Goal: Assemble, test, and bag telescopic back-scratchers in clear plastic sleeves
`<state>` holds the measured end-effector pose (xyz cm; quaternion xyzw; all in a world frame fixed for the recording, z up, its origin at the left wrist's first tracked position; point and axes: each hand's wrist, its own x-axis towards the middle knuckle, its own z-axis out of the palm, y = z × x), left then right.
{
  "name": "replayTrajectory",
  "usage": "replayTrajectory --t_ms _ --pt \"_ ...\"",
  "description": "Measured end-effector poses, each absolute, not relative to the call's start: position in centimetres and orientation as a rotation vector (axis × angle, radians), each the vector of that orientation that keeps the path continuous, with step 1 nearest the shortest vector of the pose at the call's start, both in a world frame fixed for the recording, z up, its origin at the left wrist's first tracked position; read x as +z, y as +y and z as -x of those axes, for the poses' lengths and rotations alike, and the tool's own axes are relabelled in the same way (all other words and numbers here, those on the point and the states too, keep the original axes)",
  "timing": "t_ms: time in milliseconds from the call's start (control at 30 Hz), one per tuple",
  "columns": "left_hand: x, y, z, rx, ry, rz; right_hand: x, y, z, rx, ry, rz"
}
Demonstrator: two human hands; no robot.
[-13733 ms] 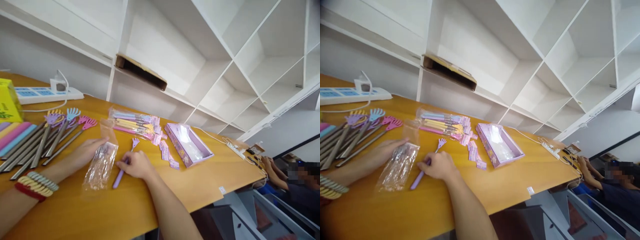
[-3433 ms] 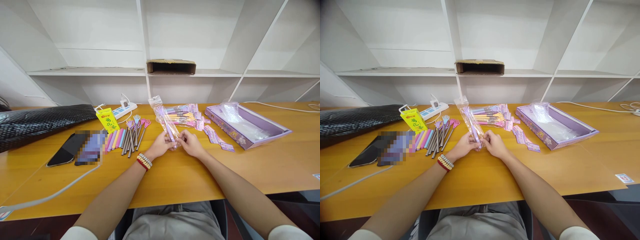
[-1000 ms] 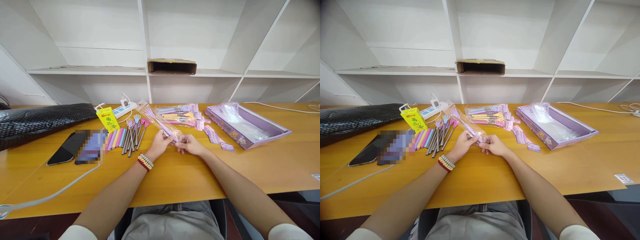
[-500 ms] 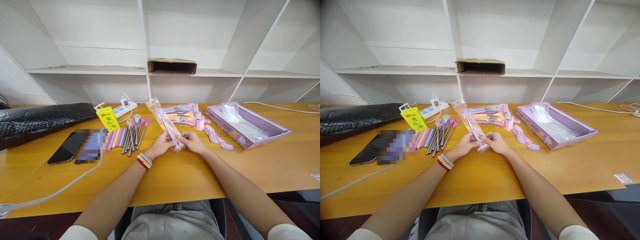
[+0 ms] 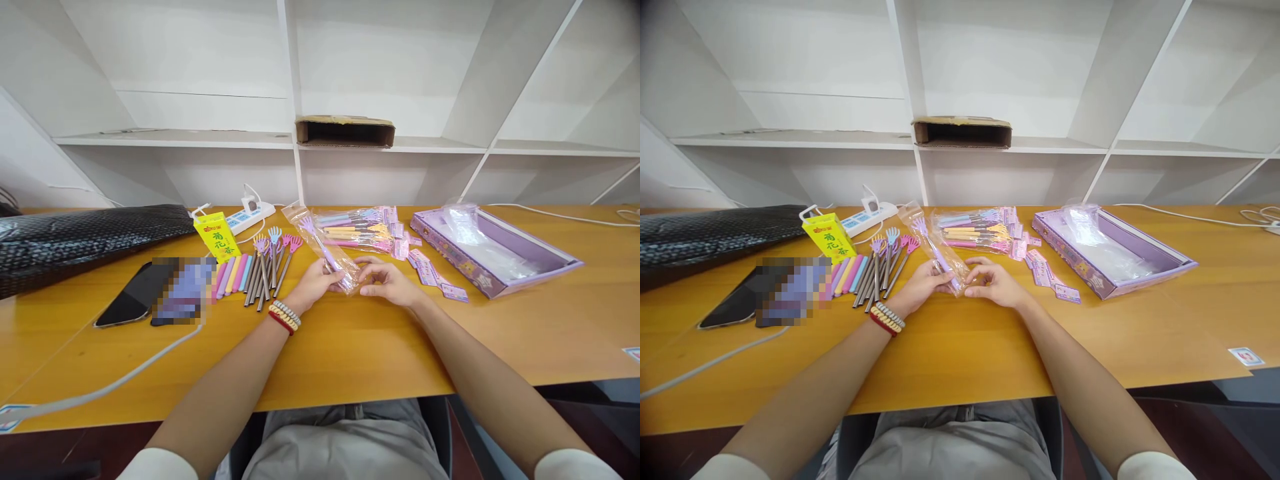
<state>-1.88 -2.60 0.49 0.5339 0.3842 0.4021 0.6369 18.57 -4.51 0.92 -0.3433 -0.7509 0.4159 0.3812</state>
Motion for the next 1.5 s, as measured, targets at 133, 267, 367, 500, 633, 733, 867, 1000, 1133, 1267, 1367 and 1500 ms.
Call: replayTrajectory --t_ms 133,267,367,500,633,733,867,1000,1133,1267,1367,1500 --pt "0.1 -2.5 1.8 0.892 0.830 -1.258 0.4 -4.3 -17.8 1.074 -1.803 0.874" --pt "0.0 -2.9 1.5 0.849 0.781 -1.299 -0.3 -4.2 -17.4 1.070 -1.767 0.957" --pt "0.2 -3.3 1.4 0.840 0.745 -1.298 -0.6 -4.2 -17.1 1.062 -1.765 1.035" --pt "0.2 -3.5 1.3 0.840 0.758 -1.290 -0.7 -4.3 -16.9 0.967 -1.797 1.114" --pt "0.0 -3.4 1.2 0.846 0.775 -1.302 -0.5 -4.4 -17.0 0.809 -1.815 1.163" --pt "-0.1 -3.4 1.1 0.839 0.775 -1.296 -0.5 -4.4 -17.0 0.815 -1.787 1.141" --pt "-0.1 -3.3 1.2 0.832 0.746 -1.295 -0.7 -4.4 -17.0 0.884 -1.746 1.124" --pt "-0.1 -3.3 1.2 0.802 0.732 -1.306 -0.8 -4.1 -17.1 1.138 -1.677 1.102" --pt "0.1 -3.5 1.1 0.801 0.747 -1.292 -0.8 -3.9 -17.2 1.278 -1.727 1.099" --pt "0.1 -3.6 1.1 0.796 0.732 -1.281 -0.9 -3.9 -17.1 1.183 -1.779 1.232" --pt "-0.2 -3.5 1.3 0.715 0.742 -1.269 -0.8 -4.0 -17.1 1.209 -1.849 1.232" --pt "-0.2 -3.5 1.5 0.678 0.722 -1.247 -0.6 -4.1 -17.2 1.303 -1.892 1.140"
